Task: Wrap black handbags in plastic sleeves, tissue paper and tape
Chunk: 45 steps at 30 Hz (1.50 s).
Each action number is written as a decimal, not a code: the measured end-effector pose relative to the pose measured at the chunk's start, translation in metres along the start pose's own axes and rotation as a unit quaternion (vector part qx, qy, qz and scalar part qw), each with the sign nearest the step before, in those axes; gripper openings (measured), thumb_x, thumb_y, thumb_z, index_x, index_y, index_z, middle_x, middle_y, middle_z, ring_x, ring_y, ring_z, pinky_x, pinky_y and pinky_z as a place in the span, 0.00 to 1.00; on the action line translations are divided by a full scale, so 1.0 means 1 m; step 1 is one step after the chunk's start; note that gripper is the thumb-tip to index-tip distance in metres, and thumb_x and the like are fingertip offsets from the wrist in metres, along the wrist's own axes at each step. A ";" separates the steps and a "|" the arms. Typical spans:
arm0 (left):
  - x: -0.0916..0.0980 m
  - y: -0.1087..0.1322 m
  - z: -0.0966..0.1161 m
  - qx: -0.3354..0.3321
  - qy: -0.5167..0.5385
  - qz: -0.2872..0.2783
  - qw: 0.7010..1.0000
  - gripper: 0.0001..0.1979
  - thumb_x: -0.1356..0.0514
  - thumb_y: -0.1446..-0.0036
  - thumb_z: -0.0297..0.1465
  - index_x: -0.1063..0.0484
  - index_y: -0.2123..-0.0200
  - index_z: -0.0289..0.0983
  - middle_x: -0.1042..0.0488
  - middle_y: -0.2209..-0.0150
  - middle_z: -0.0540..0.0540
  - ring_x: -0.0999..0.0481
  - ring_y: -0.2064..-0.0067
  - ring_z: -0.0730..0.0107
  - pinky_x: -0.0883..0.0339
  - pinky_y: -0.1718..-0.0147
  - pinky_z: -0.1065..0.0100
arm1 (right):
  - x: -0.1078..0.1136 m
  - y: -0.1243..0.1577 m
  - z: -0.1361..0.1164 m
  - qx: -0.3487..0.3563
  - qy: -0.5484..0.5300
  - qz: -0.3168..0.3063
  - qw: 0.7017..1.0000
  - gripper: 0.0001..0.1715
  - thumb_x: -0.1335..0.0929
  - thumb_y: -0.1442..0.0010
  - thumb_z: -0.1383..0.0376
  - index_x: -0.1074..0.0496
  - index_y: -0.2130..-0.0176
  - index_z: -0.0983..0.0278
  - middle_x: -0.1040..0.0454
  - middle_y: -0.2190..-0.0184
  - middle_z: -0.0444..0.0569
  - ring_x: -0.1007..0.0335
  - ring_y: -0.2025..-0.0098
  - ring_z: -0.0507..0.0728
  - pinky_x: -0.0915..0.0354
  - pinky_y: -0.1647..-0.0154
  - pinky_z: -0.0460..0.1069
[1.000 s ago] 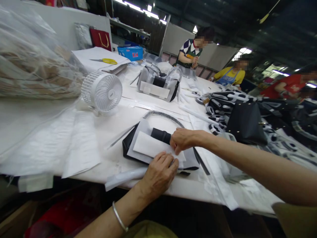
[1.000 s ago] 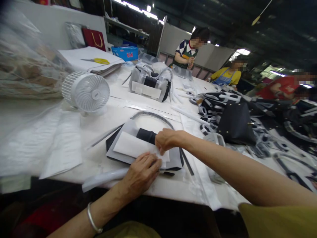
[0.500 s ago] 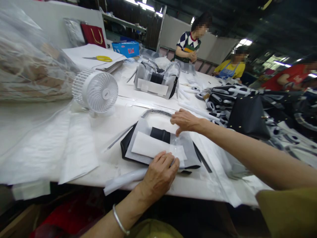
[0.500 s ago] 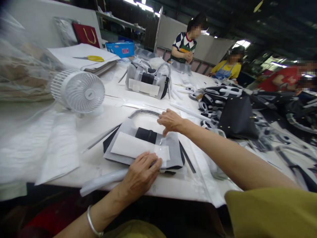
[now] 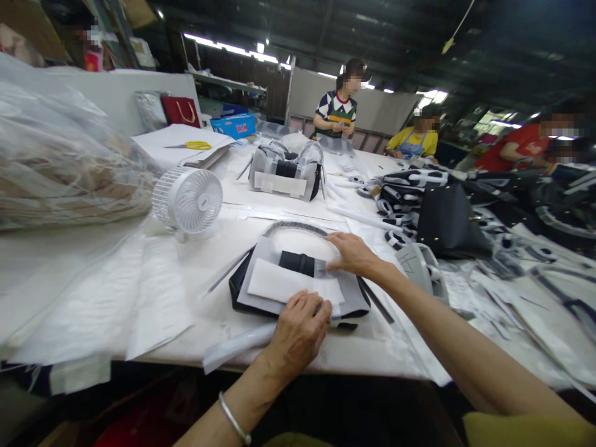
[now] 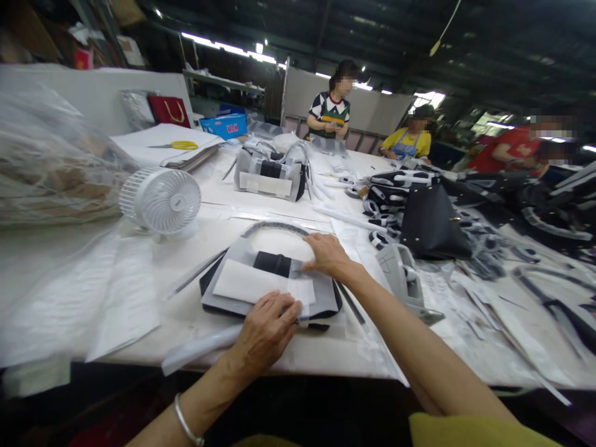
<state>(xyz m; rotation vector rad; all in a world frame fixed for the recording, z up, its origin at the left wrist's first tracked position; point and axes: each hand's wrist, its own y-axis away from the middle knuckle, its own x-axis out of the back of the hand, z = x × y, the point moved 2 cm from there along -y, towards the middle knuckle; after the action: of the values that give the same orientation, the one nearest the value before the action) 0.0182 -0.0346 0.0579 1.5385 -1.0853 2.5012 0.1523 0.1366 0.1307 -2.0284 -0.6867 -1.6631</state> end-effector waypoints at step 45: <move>0.100 0.036 -0.073 0.027 -0.104 -0.027 0.994 0.44 0.32 0.49 0.26 0.51 0.33 0.37 0.41 0.34 0.34 0.40 0.33 0.51 0.39 0.38 0.51 | -0.057 0.065 -0.110 0.188 -0.034 0.188 0.963 0.42 0.26 0.45 0.68 0.40 0.36 0.65 0.31 0.40 0.60 0.35 0.38 0.64 0.38 0.38 0.61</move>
<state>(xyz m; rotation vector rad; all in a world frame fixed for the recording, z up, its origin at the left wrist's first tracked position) -0.1032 -0.0540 0.0966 1.8525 -0.9897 2.3964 0.0987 0.0130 0.0944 -1.8098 -0.5466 -1.1521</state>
